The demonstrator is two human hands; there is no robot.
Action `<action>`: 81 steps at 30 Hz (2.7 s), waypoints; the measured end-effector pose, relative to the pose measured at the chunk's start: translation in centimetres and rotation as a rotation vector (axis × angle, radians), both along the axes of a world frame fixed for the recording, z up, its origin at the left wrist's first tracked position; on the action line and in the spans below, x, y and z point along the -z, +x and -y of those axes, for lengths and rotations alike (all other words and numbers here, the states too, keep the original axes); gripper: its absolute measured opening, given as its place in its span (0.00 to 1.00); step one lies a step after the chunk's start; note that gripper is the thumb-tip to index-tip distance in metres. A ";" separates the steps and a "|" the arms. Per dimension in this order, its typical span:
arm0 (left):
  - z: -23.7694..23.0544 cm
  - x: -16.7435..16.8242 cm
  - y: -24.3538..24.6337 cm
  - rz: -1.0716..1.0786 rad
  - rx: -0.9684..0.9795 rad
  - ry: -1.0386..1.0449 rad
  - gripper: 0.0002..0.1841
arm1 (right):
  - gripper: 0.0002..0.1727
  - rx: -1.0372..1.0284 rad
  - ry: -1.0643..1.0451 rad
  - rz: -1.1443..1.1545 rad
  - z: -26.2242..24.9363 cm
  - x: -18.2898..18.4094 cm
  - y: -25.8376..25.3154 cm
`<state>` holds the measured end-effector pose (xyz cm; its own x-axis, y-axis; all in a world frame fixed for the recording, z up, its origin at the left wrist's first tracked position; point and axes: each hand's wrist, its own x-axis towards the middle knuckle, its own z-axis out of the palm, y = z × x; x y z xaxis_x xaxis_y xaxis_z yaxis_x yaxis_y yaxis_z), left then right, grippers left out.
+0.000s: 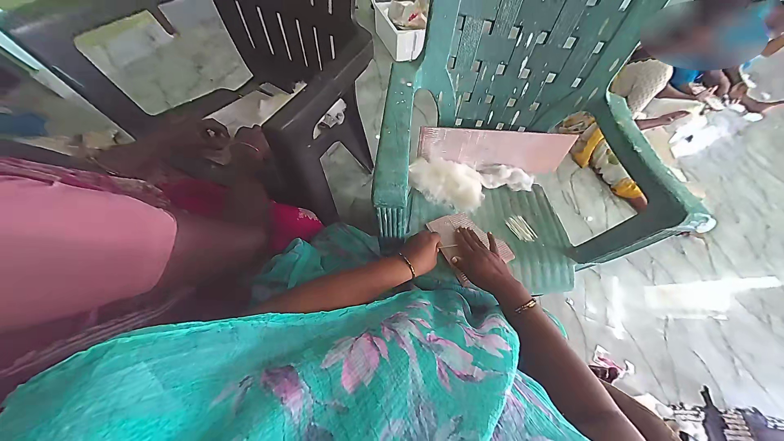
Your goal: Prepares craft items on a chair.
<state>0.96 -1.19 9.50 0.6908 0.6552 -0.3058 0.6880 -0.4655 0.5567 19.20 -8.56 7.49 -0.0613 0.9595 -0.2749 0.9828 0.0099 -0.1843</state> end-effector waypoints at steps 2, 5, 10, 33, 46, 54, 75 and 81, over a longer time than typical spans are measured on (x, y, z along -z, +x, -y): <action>0.0 0.2 -0.1 -0.022 0.024 -0.007 0.15 | 0.41 -0.003 -0.036 0.011 0.6 -0.1 -0.4; 0.4 0.6 -0.4 -0.013 0.067 -0.021 0.15 | 0.44 -0.009 -0.130 0.019 3.0 -1.0 -0.7; 1.2 0.7 -0.5 0.003 0.135 -0.038 0.15 | 0.41 -0.065 -0.094 0.047 7.1 -1.5 -0.8; 3.2 -1.5 -0.7 0.044 0.266 -0.004 0.15 | 0.08 0.089 0.728 -0.020 10.0 0.6 1.0; -0.1 0.9 -2.2 0.093 0.088 -0.153 0.15 | 0.16 0.751 0.425 -0.055 1.7 -1.5 10.3; -0.7 0.8 -2.7 0.087 0.141 -0.199 0.16 | 0.17 0.877 0.322 0.083 -1.7 -0.4 10.9; -0.2 3.1 -3.8 0.307 0.196 -0.122 0.18 | 0.18 1.001 0.238 0.070 5.4 -1.0 7.5; -0.7 3.5 -4.5 0.329 0.322 -0.095 0.19 | 0.18 0.827 0.215 0.114 0.7 -4.3 7.0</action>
<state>-3.58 -0.52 6.03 0.9247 0.3712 -0.0848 0.2966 -0.5626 0.7717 26.20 -9.27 11.80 0.6968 0.7159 -0.0441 0.7024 -0.6935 -0.1602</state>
